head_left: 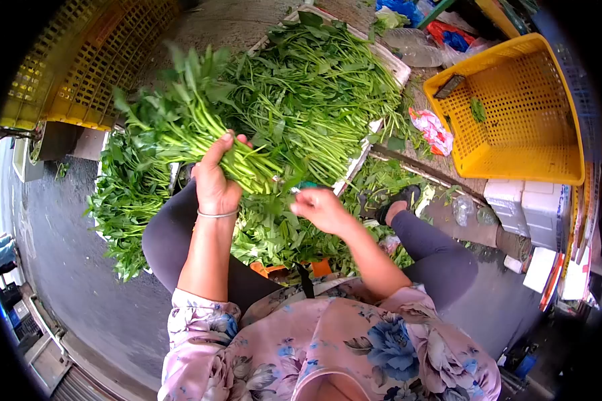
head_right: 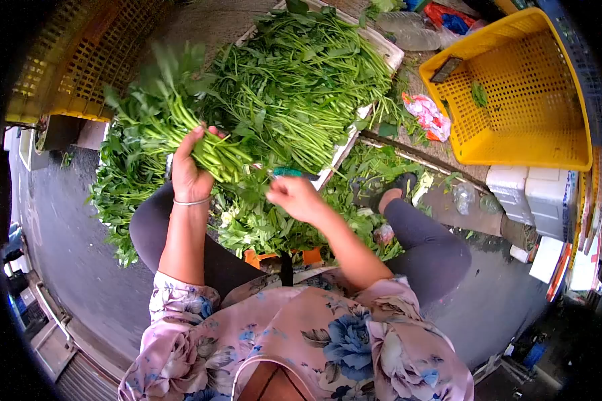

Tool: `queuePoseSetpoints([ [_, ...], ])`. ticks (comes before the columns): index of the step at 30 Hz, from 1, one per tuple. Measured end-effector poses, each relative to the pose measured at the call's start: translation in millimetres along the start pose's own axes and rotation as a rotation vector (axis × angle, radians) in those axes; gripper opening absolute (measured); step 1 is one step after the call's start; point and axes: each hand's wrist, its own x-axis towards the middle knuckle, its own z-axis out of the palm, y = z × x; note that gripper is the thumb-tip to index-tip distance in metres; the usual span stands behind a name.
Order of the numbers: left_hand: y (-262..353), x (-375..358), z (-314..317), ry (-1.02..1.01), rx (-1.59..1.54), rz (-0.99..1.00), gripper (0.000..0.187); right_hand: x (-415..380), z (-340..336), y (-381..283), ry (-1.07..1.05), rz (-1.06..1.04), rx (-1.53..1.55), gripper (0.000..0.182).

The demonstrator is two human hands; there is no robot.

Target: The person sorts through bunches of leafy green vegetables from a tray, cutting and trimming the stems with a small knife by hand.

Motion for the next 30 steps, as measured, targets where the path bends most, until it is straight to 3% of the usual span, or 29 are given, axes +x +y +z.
queuePoseSetpoints([
  [1, 3.6, -0.8, -0.9, 0.028, 0.001, 0.048, 0.018, -4.0, -16.0, 6.9, -0.274, 0.156, -0.127, 0.027],
  [2, 5.8, -3.8, 1.0, 0.034, -0.008, 0.072, 0.019, -5.3, -32.5, -7.2, -0.335, 0.348, -0.160, 0.047],
  [5, 8.7, -5.3, 2.0, -0.005, 0.007, 0.119, 0.027, 39.0, -64.2, -46.9, 0.159, 0.451, -0.309, 0.045],
  [6, 10.2, -8.0, 7.0, -0.014, 0.046, 0.164, 0.032, 67.3, -67.7, -13.1, 0.496, -0.020, -0.354, 0.032],
  [7, 10.2, -8.6, 9.6, 0.000, 0.043, 0.175, 0.033, 88.9, -77.7, -28.9, 0.586, -0.104, -0.443, 0.026],
  [10, 14.3, -2.7, 9.5, -0.012, 0.004, 0.160, 0.032, 153.2, -86.5, -49.0, 0.524, 0.147, -0.783, 0.021],
  [14, 18.5, -0.3, 7.1, 0.011, 0.032, 0.199, 0.030, 180.1, -98.8, -47.7, 0.349, 0.312, -0.894, 0.024],
  [19, 17.8, 0.6, -5.1, -0.001, 0.119, 0.128, 0.019, 137.2, -137.0, -69.6, 0.538, 0.108, -0.746, 0.025],
  [21, 17.2, -0.2, -3.1, -0.069, 0.095, 0.025, 0.019, 117.3, -156.0, -71.8, 0.752, -0.101, -0.903, 0.025],
  [23, 14.3, 0.9, -4.3, -0.075, 0.054, -0.020, 0.019, 86.3, -165.2, -107.2, 0.653, 0.057, -0.741, 0.024],
  [27, 6.9, 1.6, -2.8, -0.083, 0.036, -0.052, 0.021, 56.0, -185.1, -120.6, 0.662, -0.173, -0.797, 0.021],
  [29, 3.9, 3.8, -4.7, -0.097, 0.088, -0.042, 0.021, 45.4, -187.2, -131.4, 0.437, -0.288, -0.810, 0.020],
  [30, 2.8, 4.7, -5.6, -0.097, 0.098, -0.042, 0.021, 41.1, -187.2, -139.7, 0.441, -0.284, -0.809, 0.020],
])
